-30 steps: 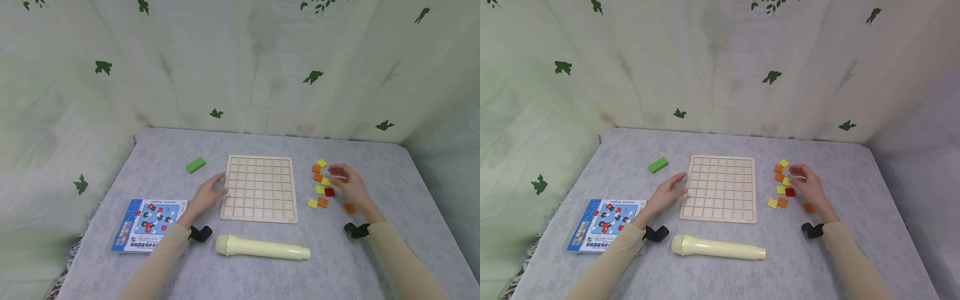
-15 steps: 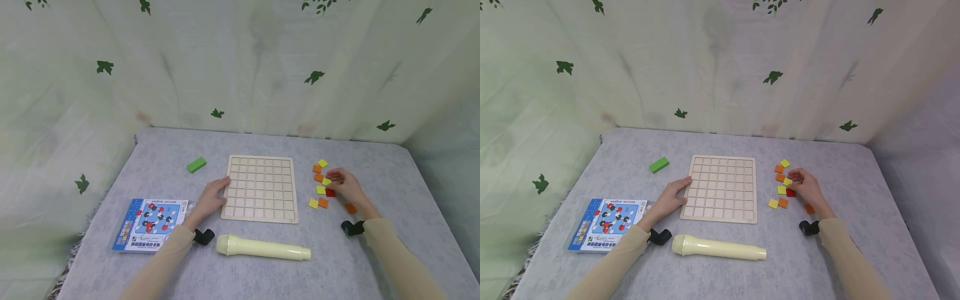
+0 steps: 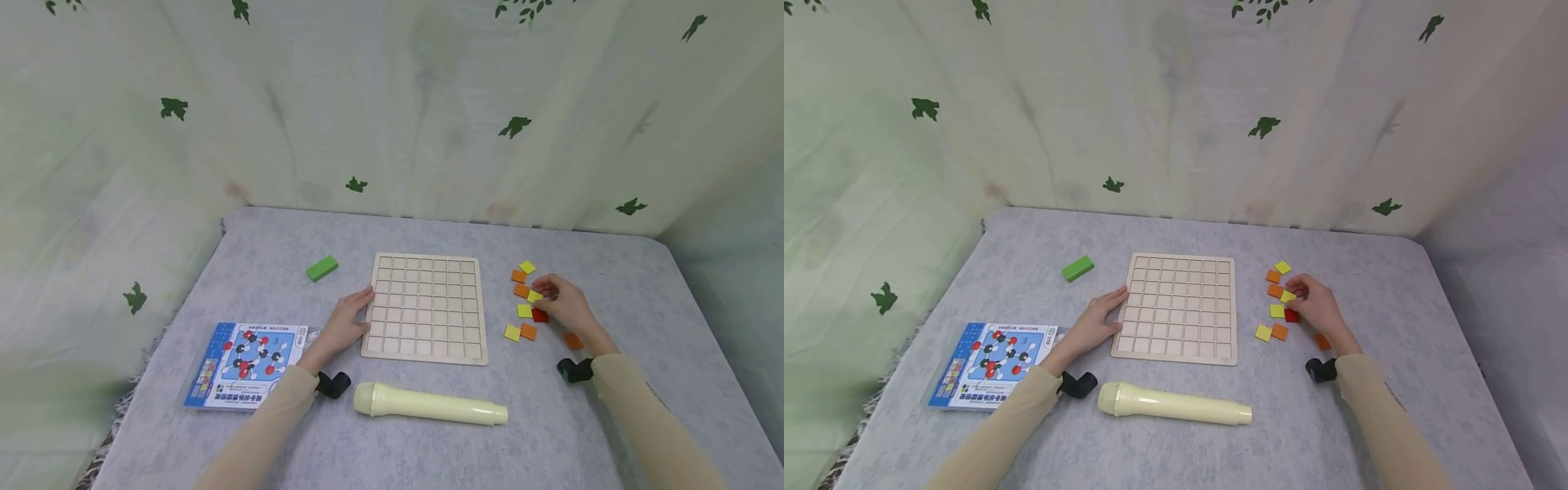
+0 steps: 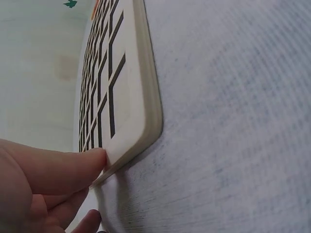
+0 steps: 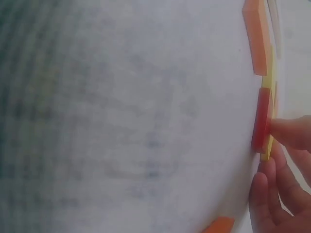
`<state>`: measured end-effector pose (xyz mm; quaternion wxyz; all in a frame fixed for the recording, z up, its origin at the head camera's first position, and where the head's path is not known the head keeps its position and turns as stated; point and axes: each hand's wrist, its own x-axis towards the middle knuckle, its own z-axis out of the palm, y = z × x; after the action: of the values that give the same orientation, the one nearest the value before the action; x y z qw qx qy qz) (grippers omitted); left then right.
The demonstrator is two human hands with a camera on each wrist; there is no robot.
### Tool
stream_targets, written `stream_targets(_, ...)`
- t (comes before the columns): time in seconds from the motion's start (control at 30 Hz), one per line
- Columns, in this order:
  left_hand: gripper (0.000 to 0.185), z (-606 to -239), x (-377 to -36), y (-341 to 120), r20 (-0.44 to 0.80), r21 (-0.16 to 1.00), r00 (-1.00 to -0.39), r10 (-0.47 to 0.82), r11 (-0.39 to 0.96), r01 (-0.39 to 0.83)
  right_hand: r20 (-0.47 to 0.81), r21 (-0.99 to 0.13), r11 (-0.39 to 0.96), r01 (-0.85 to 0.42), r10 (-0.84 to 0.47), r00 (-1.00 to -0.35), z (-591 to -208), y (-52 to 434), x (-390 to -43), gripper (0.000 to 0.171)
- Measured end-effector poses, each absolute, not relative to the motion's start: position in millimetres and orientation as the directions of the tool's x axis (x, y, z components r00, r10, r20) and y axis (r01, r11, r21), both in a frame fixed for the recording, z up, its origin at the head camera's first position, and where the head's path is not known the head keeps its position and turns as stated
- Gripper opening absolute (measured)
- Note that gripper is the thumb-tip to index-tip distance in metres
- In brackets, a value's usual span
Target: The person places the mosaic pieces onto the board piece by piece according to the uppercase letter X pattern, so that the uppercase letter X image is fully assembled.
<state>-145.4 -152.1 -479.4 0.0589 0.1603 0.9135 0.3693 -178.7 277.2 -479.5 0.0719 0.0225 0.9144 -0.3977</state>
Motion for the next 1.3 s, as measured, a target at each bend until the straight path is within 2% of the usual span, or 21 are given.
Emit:
stream_targets(0.33,0.06,-477.4,-144.7,-152.6,0.001,0.661,-0.928,0.371,0.697,0.28,-0.148,-0.696,0.715,0.068,-0.051,-0.988,-479.6,280.1,-180.3,0.035)
stream_targets(0.53,0.06,-478.3,-144.6,-151.0,-0.003,0.653,-0.927,0.376,0.703,0.283,-0.182,-0.697,0.71,0.099,-0.042,-0.982,-478.1,281.8,-182.6,0.033)
stream_targets(0.67,0.06,-477.9,-143.9,-149.9,-0.009,0.658,-0.927,0.375,0.7,0.277,-0.135,-0.724,0.689,0.04,-0.086,-0.987,-470.4,271.7,-184.7,0.031)
stream_targets(0.9,0.061,-478.0,-143.6,-149.8,-0.019,0.647,-0.926,0.378,0.71,0.277,0.027,-0.767,0.619,-0.168,-0.231,-0.973,-457.2,216.0,-196.3,0.027)
stream_targets(1.1,0.06,-478.3,-142.4,-151.5,-0.01,0.657,-0.927,0.376,0.701,0.278,0.047,-0.777,0.57,-0.268,-0.372,-0.927,-452.8,155.3,-214.1,0.027)
stream_targets(1.3,0.061,-477.9,-142.7,-152.8,-0.027,0.661,-0.923,0.383,0.7,0.271,0.045,-0.762,0.565,-0.316,-0.441,-0.896,-457.6,104.8,-229.6,0.027)
